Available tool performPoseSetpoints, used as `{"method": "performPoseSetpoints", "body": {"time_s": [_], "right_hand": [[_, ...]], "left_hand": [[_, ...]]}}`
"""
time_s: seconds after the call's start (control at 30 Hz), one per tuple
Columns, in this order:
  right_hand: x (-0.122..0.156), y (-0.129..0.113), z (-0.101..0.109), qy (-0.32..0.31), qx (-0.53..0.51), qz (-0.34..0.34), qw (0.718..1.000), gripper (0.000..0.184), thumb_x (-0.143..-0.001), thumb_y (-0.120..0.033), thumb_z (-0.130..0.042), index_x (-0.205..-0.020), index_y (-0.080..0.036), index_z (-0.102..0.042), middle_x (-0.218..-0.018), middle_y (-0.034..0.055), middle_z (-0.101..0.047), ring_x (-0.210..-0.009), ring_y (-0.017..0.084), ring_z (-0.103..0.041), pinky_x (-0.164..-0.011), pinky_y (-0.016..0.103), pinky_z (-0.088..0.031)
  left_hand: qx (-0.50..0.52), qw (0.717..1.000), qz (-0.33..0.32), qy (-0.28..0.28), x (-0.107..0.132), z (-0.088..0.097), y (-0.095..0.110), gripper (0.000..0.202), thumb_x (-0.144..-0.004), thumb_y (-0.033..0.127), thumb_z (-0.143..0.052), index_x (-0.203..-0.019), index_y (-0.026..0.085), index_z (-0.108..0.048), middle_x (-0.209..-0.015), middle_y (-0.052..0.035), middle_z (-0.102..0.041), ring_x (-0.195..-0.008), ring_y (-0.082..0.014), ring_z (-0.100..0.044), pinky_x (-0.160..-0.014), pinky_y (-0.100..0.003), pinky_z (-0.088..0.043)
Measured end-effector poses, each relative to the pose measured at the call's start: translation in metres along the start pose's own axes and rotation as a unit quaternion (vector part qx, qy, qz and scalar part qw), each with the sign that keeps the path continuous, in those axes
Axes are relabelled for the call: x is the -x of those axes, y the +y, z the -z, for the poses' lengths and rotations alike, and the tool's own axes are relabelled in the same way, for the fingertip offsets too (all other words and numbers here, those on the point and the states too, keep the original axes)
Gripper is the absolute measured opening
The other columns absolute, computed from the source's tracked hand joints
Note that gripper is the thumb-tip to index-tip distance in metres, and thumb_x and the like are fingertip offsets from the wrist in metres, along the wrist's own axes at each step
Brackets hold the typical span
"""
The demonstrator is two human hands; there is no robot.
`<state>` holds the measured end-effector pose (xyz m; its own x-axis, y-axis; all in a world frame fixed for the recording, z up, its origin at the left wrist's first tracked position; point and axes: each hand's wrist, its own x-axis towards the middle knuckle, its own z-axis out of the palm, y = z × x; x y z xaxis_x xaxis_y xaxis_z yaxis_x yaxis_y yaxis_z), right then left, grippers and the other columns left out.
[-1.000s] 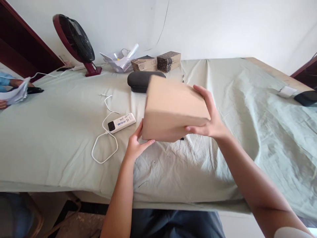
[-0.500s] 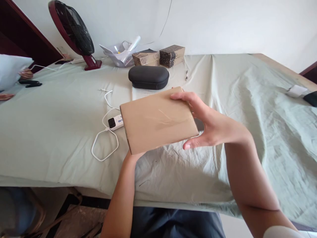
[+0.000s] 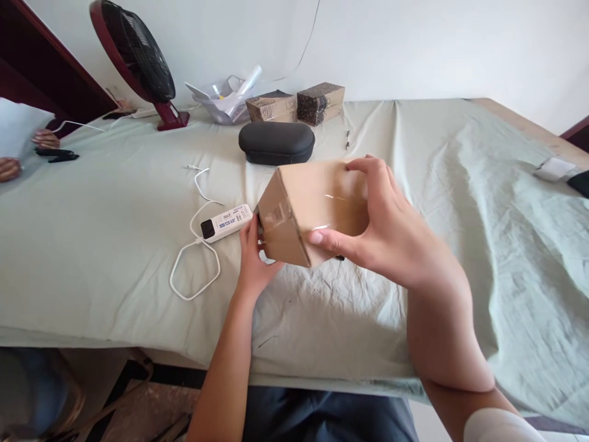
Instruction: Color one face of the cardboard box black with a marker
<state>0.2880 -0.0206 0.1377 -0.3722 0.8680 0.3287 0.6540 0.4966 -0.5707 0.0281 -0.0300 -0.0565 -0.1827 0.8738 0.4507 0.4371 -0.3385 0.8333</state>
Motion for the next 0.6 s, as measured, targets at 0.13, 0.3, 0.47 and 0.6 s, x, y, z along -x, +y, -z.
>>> {"method": "performPoseSetpoints", "body": {"time_s": [0.13, 0.3, 0.47, 0.6], "right_hand": [[-0.003, 0.009, 0.002, -0.020, 0.007, -0.022, 1.000, 0.107, -0.089, -0.081, -0.067, -0.171, -0.034, -0.016, -0.174, 0.0152, -0.027, -0.162, 0.051, -0.028, -0.124, 0.074, -0.038], [-0.010, 0.034, 0.018, -0.094, -0.073, 0.007, 0.993, 0.096, -0.091, -0.074, -0.069, -0.169, -0.039, -0.025, -0.168, 0.0092, -0.039, -0.155, 0.047, -0.042, -0.123, 0.066, -0.045], [-0.017, 0.062, 0.036, -0.161, -0.181, 0.064, 0.968, 0.093, -0.086, -0.067, -0.080, -0.164, -0.040, -0.037, -0.163, 0.0064, -0.047, -0.155, 0.043, -0.044, -0.118, 0.057, -0.055], [-0.022, 0.082, 0.037, -0.179, -0.254, -0.017, 0.950, 0.079, -0.094, -0.073, -0.066, -0.164, -0.044, -0.042, -0.161, 0.0035, -0.057, -0.154, 0.043, -0.048, -0.120, 0.063, -0.052]], "left_hand": [[-0.037, 0.996, -0.074, 0.036, -0.001, 0.009, -0.001, 0.121, -0.071, 0.046, -0.097, -0.170, 0.047, -0.026, -0.172, -0.0144, -0.028, -0.155, -0.0404, -0.044, -0.116, -0.057, -0.052], [0.070, 0.991, -0.106, 0.046, -0.001, 0.012, 0.002, 0.119, -0.073, 0.068, -0.090, -0.171, 0.043, -0.027, -0.178, -0.0127, -0.028, -0.167, -0.0411, -0.026, -0.132, -0.058, -0.033], [0.149, 0.979, -0.047, 0.131, 0.002, 0.007, 0.007, 0.095, -0.079, 0.071, -0.083, -0.160, 0.032, -0.052, -0.150, -0.0152, -0.065, -0.147, -0.0365, -0.058, -0.120, -0.047, -0.050], [0.156, 0.975, -0.044, 0.151, 0.002, 0.009, 0.006, 0.073, -0.081, 0.063, -0.084, -0.142, 0.026, -0.068, -0.125, -0.0121, -0.076, -0.117, -0.0314, -0.075, -0.104, -0.041, -0.060]]}}
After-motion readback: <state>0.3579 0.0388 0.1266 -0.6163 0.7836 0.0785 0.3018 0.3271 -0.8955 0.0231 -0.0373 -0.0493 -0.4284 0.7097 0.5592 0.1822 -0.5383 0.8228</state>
